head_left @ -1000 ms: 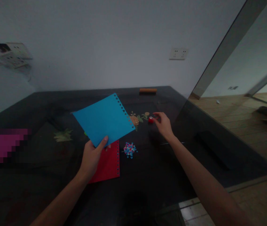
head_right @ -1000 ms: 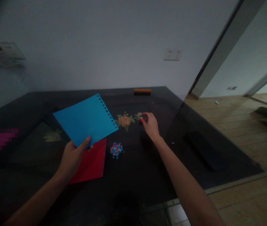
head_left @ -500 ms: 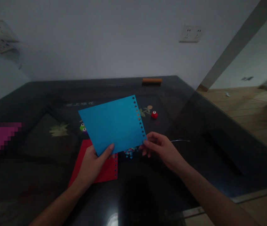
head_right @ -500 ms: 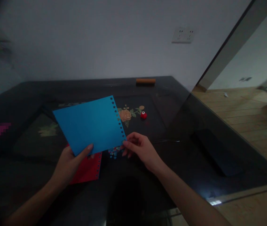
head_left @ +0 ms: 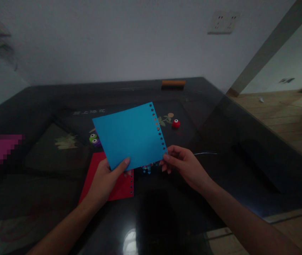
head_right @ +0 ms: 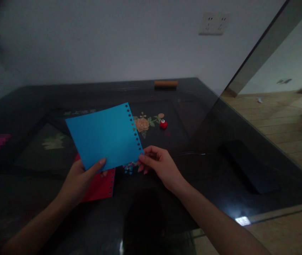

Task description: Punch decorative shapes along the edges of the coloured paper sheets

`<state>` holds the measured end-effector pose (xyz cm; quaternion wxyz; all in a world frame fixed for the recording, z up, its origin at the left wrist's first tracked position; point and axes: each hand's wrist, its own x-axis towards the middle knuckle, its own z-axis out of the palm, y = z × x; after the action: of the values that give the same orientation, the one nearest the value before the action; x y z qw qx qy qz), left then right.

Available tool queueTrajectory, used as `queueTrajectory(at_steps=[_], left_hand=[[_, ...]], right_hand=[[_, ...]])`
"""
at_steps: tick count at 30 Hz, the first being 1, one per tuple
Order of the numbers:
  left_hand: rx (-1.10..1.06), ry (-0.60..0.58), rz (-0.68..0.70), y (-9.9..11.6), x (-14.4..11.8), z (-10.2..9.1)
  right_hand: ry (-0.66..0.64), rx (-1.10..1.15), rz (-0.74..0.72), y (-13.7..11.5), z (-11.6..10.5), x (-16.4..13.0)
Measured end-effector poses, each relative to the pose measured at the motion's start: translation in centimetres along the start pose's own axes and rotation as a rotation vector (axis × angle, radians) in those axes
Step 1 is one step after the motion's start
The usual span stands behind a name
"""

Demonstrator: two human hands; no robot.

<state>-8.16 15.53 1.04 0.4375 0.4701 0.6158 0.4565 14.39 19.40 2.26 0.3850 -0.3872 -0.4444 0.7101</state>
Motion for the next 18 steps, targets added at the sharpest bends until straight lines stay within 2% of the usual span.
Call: queueTrajectory(at_steps=[4,9,14,18], left_hand=[[-0.091,-0.05,-0.051,-0.2,0.2,0.0],[-0.185,-0.047,-0.089,0.6,0.3,0.1],[-0.295,0.075,-0.032,1.5,0.2,0.0],[-0.312,0.158,0.065,2.5,0.0,-0.8]], right_hand=[[-0.055,0.026,0.003,-0.1,0.0,-0.1],[-0.093,0.026,-0.007,-0.4,0.2,-0.3],[-0.102,0.003,-0.05,-0.5,0.2,-0.4],[-0.118,-0.023,-0.046,-0.2,0.3,-0.2]])
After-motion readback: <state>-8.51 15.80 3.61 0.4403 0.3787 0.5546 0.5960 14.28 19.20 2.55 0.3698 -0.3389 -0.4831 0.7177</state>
